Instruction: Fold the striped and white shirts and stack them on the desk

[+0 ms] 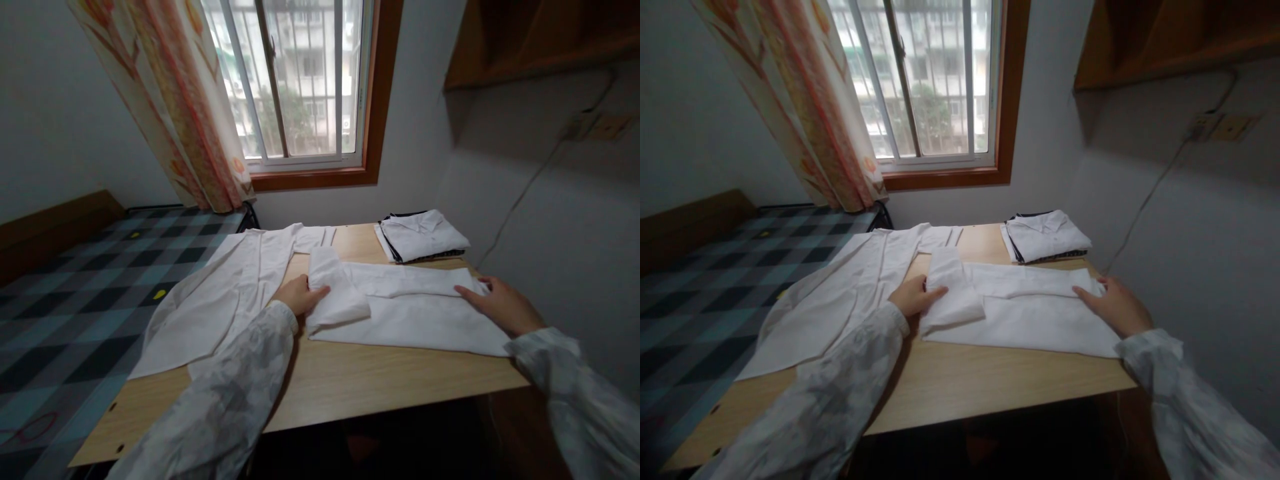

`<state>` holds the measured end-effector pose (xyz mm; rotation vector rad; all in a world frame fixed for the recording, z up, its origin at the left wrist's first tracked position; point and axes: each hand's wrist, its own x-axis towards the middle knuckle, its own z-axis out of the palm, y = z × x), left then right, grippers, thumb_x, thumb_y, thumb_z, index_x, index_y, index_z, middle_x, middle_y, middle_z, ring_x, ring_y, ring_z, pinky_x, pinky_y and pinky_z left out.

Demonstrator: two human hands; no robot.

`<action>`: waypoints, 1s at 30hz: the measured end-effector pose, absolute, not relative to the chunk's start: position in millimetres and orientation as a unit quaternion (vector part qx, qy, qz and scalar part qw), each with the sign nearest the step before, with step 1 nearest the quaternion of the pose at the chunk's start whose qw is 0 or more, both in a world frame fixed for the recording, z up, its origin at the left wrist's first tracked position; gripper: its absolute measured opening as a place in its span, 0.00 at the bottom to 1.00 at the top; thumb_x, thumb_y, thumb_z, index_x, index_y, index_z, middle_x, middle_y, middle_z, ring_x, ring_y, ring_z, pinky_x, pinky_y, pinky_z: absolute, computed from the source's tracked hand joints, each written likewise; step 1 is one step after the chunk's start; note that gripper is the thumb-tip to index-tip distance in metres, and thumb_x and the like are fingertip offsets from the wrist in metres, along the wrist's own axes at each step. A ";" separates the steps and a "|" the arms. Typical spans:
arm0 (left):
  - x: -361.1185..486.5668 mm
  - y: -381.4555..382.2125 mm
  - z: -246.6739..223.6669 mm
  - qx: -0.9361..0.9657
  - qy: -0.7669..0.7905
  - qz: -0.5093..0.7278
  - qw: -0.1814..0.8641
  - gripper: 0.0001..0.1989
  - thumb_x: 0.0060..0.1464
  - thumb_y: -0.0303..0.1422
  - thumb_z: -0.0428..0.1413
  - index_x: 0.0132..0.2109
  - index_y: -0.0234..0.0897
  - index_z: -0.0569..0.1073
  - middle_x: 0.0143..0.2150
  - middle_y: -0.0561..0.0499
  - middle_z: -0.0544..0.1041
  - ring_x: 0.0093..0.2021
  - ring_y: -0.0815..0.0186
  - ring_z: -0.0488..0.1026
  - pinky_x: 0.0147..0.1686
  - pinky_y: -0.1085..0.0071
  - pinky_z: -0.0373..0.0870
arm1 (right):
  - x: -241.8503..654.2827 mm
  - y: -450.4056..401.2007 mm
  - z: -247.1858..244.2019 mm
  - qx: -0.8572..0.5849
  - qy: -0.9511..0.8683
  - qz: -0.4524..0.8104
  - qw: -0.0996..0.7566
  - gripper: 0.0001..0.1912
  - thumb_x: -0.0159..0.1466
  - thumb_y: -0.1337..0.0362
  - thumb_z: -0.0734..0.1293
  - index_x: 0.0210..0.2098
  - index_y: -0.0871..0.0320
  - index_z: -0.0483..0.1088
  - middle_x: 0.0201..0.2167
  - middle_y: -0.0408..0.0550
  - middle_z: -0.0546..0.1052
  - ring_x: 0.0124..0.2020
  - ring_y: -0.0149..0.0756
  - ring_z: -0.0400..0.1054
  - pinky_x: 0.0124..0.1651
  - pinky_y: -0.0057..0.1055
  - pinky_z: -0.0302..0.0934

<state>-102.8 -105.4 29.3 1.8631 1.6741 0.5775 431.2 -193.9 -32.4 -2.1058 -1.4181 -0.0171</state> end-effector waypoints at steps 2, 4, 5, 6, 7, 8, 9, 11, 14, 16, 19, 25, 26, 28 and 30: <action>-100.6 -100.8 27.3 0.700 0.589 0.226 0.334 0.27 0.43 0.53 0.72 0.42 0.38 0.79 0.42 0.41 0.85 0.47 0.46 0.81 0.45 0.62 0.73 | 419.0 -188.9 -32.9 -0.788 -0.532 0.024 0.309 0.39 0.54 0.34 0.75 0.53 0.56 0.76 0.45 0.64 0.83 0.43 0.61 0.80 0.46 0.50 0.71; -103.3 -100.0 24.6 0.690 0.547 0.273 0.387 0.28 0.43 0.50 0.72 0.46 0.35 0.80 0.45 0.41 0.86 0.49 0.46 0.81 0.46 0.61 0.75 | 405.2 -183.4 -27.0 -0.759 -0.549 0.053 0.347 0.35 0.56 0.40 0.74 0.55 0.56 0.75 0.49 0.62 0.83 0.46 0.57 0.80 0.48 0.47 0.72; -107.0 -100.6 24.3 0.680 0.530 0.303 0.407 0.30 0.43 0.50 0.71 0.49 0.34 0.80 0.47 0.41 0.86 0.49 0.46 0.82 0.47 0.60 0.76 | 398.2 -181.0 -21.7 -0.736 -0.559 0.063 0.377 0.33 0.57 0.42 0.74 0.56 0.55 0.74 0.50 0.61 0.83 0.47 0.55 0.80 0.50 0.46 0.72; -112.2 -101.8 25.3 0.668 0.516 0.330 0.423 0.32 0.44 0.50 0.71 0.51 0.33 0.80 0.48 0.41 0.86 0.49 0.47 0.82 0.47 0.59 0.76 | 390.9 -178.7 -15.0 -0.713 -0.567 0.069 0.406 0.32 0.59 0.44 0.74 0.56 0.54 0.74 0.52 0.59 0.83 0.48 0.54 0.79 0.51 0.45 0.71; -118.9 -103.1 28.0 0.656 0.506 0.356 0.433 0.34 0.44 0.51 0.71 0.53 0.33 0.80 0.48 0.41 0.86 0.49 0.48 0.82 0.47 0.59 0.77 | 383.2 -176.2 -7.0 -0.691 -0.574 0.071 0.433 0.30 0.60 0.45 0.74 0.56 0.54 0.74 0.53 0.58 0.82 0.49 0.53 0.79 0.52 0.45 0.71; -126.8 -104.4 32.3 0.647 0.501 0.373 0.438 0.36 0.44 0.52 0.71 0.54 0.32 0.79 0.48 0.42 0.86 0.48 0.49 0.82 0.47 0.59 0.77 | 374.9 -173.2 1.9 -0.671 -0.579 0.065 0.458 0.29 0.61 0.46 0.74 0.57 0.53 0.74 0.54 0.56 0.82 0.49 0.52 0.79 0.53 0.44 0.70; -135.7 -105.3 38.1 0.641 0.502 0.384 0.435 0.37 0.43 0.52 0.72 0.54 0.32 0.79 0.48 0.42 0.86 0.47 0.49 0.82 0.47 0.59 0.78 | 365.9 -169.1 11.2 -0.651 -0.583 0.056 0.482 0.28 0.61 0.47 0.74 0.57 0.52 0.74 0.54 0.55 0.82 0.50 0.51 0.78 0.54 0.43 0.70; -155.2 -105.2 51.8 0.628 0.517 0.403 0.419 0.38 0.40 0.53 0.73 0.53 0.31 0.80 0.48 0.42 0.86 0.45 0.51 0.82 0.45 0.60 0.78 | 346.5 -156.6 28.8 -0.614 -0.593 0.040 0.519 0.27 0.63 0.48 0.74 0.57 0.52 0.74 0.54 0.52 0.81 0.52 0.49 0.77 0.56 0.42 0.69; -184.3 -99.9 67.3 0.604 0.546 0.424 0.396 0.40 0.37 0.53 0.74 0.52 0.31 0.80 0.46 0.43 0.86 0.44 0.52 0.82 0.42 0.62 0.78 | 317.7 -126.6 43.7 -0.580 -0.616 0.029 0.532 0.27 0.64 0.49 0.74 0.58 0.53 0.73 0.53 0.52 0.81 0.52 0.49 0.76 0.56 0.40 0.68; -200.3 -95.0 67.4 0.598 0.570 0.423 0.373 0.39 0.35 0.53 0.74 0.50 0.32 0.80 0.44 0.43 0.86 0.43 0.52 0.82 0.41 0.62 0.78 | 301.4 -104.1 42.9 -0.581 -0.645 0.042 0.495 0.26 0.65 0.50 0.73 0.58 0.55 0.73 0.50 0.52 0.81 0.49 0.48 0.75 0.54 0.40 0.68; -214.5 -90.7 51.9 0.606 0.624 0.392 0.298 0.35 0.37 0.53 0.73 0.47 0.34 0.79 0.43 0.43 0.85 0.43 0.49 0.82 0.43 0.59 0.79 | 280.7 -78.7 33.0 -0.602 -0.694 0.036 0.394 0.27 0.63 0.55 0.72 0.59 0.58 0.72 0.51 0.57 0.80 0.48 0.51 0.74 0.54 0.42 0.68; -212.6 -92.5 12.0 0.686 0.629 0.359 0.063 0.42 0.51 0.54 0.67 0.64 0.31 0.70 0.62 0.31 0.77 0.64 0.42 0.75 0.66 0.50 0.70 | 214.2 -65.4 30.3 -0.548 -0.747 -0.033 0.375 0.19 0.68 0.57 0.69 0.54 0.61 0.74 0.52 0.63 0.79 0.54 0.54 0.72 0.61 0.47 0.64; -211.4 -92.5 7.6 0.699 0.620 0.354 0.037 0.44 0.52 0.54 0.67 0.67 0.31 0.68 0.65 0.30 0.75 0.67 0.42 0.73 0.68 0.49 0.68 | 196.4 -63.1 31.4 -0.526 -0.764 0.033 0.372 0.17 0.70 0.56 0.68 0.52 0.59 0.75 0.47 0.59 0.80 0.49 0.49 0.74 0.58 0.43 0.66; -210.6 -91.2 -0.1 0.712 0.615 0.340 0.003 0.51 0.53 0.55 0.67 0.73 0.29 0.62 0.71 0.27 0.70 0.71 0.39 0.69 0.71 0.45 0.64 | 157.0 -54.9 32.4 -0.498 -0.768 0.191 0.354 0.15 0.71 0.54 0.68 0.50 0.58 0.75 0.43 0.54 0.82 0.43 0.42 0.75 0.49 0.36 0.68; -212.0 -88.6 -7.6 0.707 0.629 0.323 -0.011 0.55 0.54 0.57 0.66 0.75 0.26 0.57 0.74 0.23 0.65 0.73 0.36 0.65 0.73 0.42 0.60 | 116.6 -43.0 32.7 -0.500 -0.725 0.336 0.335 0.15 0.70 0.53 0.71 0.47 0.58 0.76 0.43 0.53 0.83 0.39 0.39 0.76 0.41 0.31 0.67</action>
